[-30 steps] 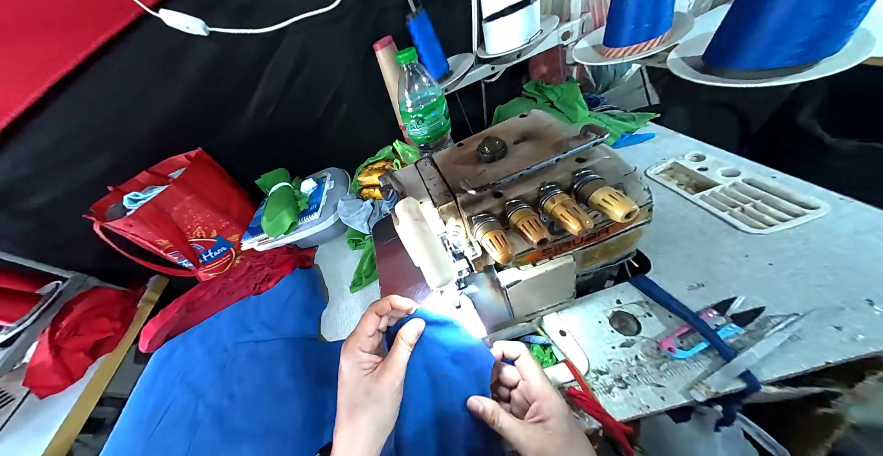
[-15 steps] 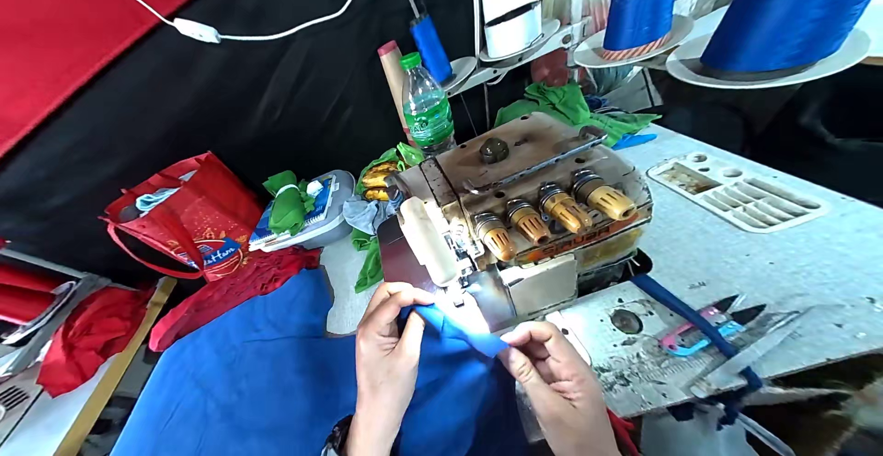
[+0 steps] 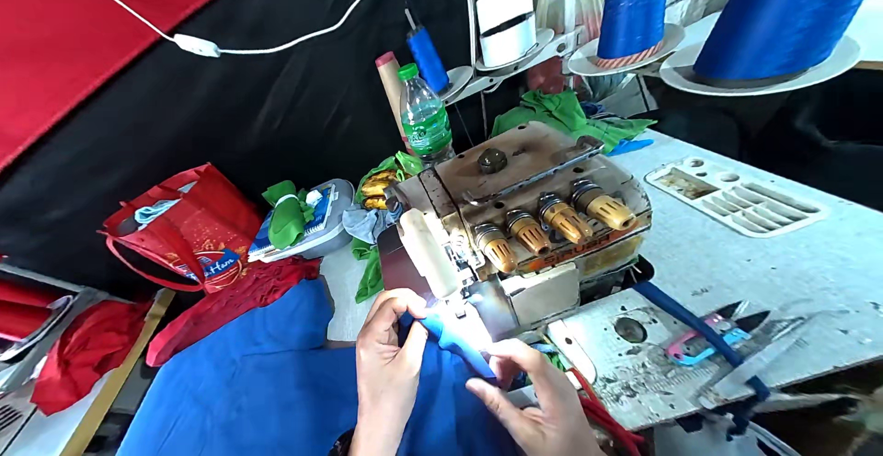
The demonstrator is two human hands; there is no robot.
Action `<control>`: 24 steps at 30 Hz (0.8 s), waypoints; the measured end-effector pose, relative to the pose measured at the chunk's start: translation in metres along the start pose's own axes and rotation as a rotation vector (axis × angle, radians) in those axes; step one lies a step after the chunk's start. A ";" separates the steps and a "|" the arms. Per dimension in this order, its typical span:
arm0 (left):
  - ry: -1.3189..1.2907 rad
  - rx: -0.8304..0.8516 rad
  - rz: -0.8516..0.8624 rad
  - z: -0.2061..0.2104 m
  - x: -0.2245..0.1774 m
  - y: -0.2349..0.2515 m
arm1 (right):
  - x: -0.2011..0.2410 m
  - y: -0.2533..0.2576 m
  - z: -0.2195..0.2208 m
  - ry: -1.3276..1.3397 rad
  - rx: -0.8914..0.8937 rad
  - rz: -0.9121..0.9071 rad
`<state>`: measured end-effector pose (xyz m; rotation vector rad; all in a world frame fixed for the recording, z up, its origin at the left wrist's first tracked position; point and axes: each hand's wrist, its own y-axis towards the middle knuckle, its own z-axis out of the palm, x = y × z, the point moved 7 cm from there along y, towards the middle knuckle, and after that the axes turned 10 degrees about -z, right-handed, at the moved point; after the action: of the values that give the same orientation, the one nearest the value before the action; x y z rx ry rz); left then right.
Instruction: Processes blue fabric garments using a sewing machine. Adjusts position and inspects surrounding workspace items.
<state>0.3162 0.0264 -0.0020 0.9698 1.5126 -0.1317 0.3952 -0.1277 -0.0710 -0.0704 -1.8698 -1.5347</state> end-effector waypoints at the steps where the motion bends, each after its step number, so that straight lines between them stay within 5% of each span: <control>1: 0.008 0.007 0.007 0.002 -0.004 0.002 | 0.000 0.004 -0.003 -0.054 -0.016 -0.037; 9: 0.084 0.027 0.162 0.008 -0.009 0.013 | -0.029 0.025 -0.033 0.005 -0.195 0.106; 24: -0.022 -0.019 0.085 0.000 0.010 0.011 | -0.028 0.017 -0.012 0.121 -0.082 0.118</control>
<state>0.3242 0.0381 -0.0062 1.0127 1.4482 -0.0668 0.4298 -0.1224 -0.0716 -0.1207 -1.6791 -1.5002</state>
